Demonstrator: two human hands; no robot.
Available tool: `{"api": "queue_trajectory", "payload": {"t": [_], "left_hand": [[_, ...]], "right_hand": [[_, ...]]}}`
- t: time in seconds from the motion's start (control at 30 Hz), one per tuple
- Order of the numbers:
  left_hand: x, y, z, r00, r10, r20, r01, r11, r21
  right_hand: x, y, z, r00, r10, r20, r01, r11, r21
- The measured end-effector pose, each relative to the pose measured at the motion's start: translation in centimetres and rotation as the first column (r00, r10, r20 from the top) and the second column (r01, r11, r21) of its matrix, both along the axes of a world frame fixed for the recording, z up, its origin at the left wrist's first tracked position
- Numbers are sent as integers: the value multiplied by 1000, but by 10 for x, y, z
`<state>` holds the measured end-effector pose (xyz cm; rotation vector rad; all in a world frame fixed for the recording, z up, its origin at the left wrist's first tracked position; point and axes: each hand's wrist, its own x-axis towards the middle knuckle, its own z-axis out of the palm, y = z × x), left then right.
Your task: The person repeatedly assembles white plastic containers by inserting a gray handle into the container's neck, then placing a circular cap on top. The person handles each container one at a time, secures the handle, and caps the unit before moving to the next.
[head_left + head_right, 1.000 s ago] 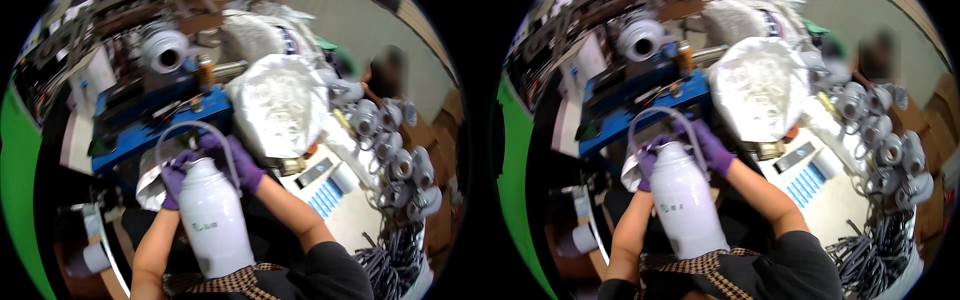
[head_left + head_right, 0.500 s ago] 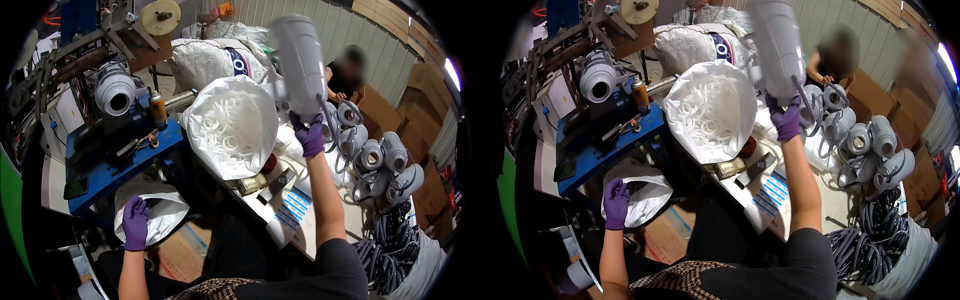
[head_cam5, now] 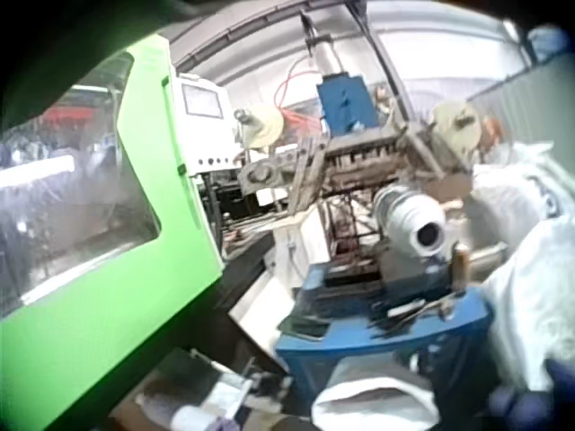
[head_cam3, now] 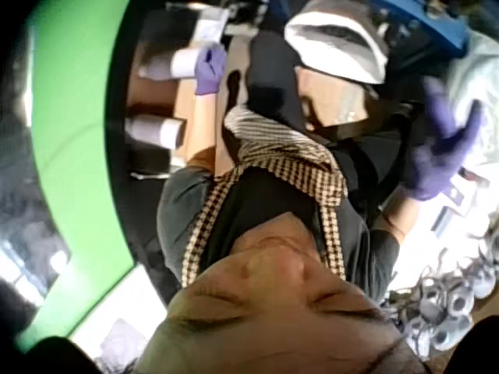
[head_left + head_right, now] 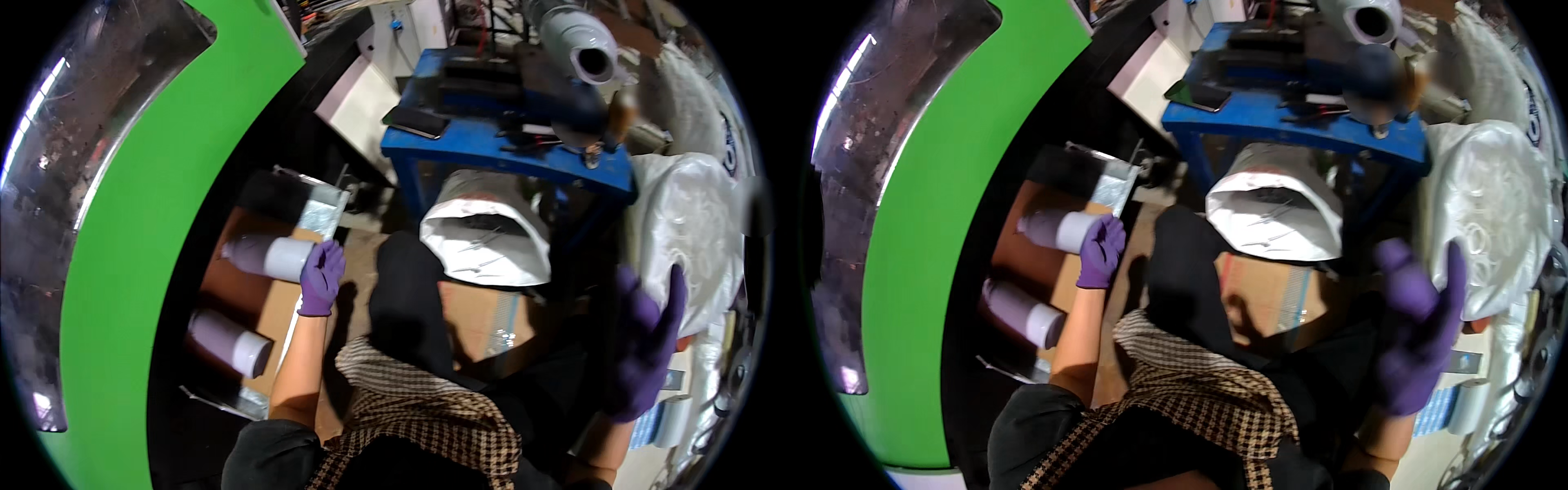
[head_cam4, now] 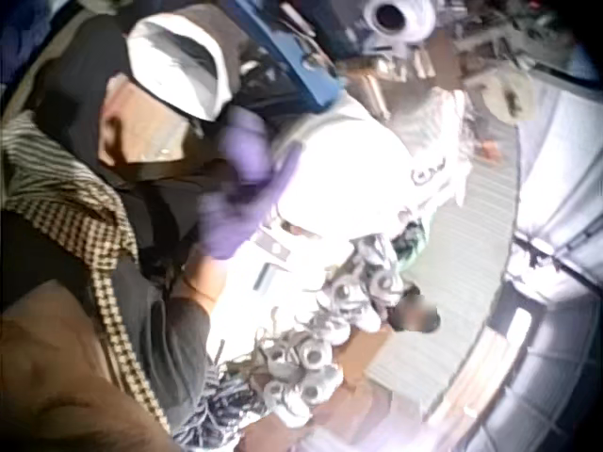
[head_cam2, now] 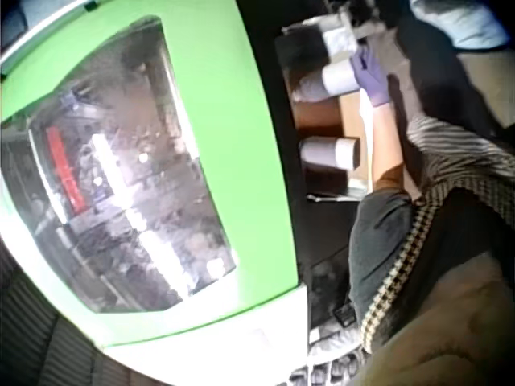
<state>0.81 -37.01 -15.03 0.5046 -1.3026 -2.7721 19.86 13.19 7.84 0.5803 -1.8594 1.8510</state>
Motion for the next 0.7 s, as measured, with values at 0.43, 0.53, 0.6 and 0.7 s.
{"api": "queue_trajectory", "payload": {"t": [0.43,0.53,0.6,0.7], "left_hand": [[-6,-200,-137,772,636,-11,-122,131,-984],[-77,-140,-142,608,634,478,41,577,-816],[-80,-171,-161,424,643,638,164,638,-752],[-60,-257,-187,400,620,675,74,712,-698]], "right_hand": [[-19,-142,48,821,525,-223,-555,827,-93],[-35,-122,57,648,760,51,-761,642,96],[-26,-143,54,667,743,56,-716,659,-228],[22,-181,59,858,513,-2,-357,593,-722]]}}
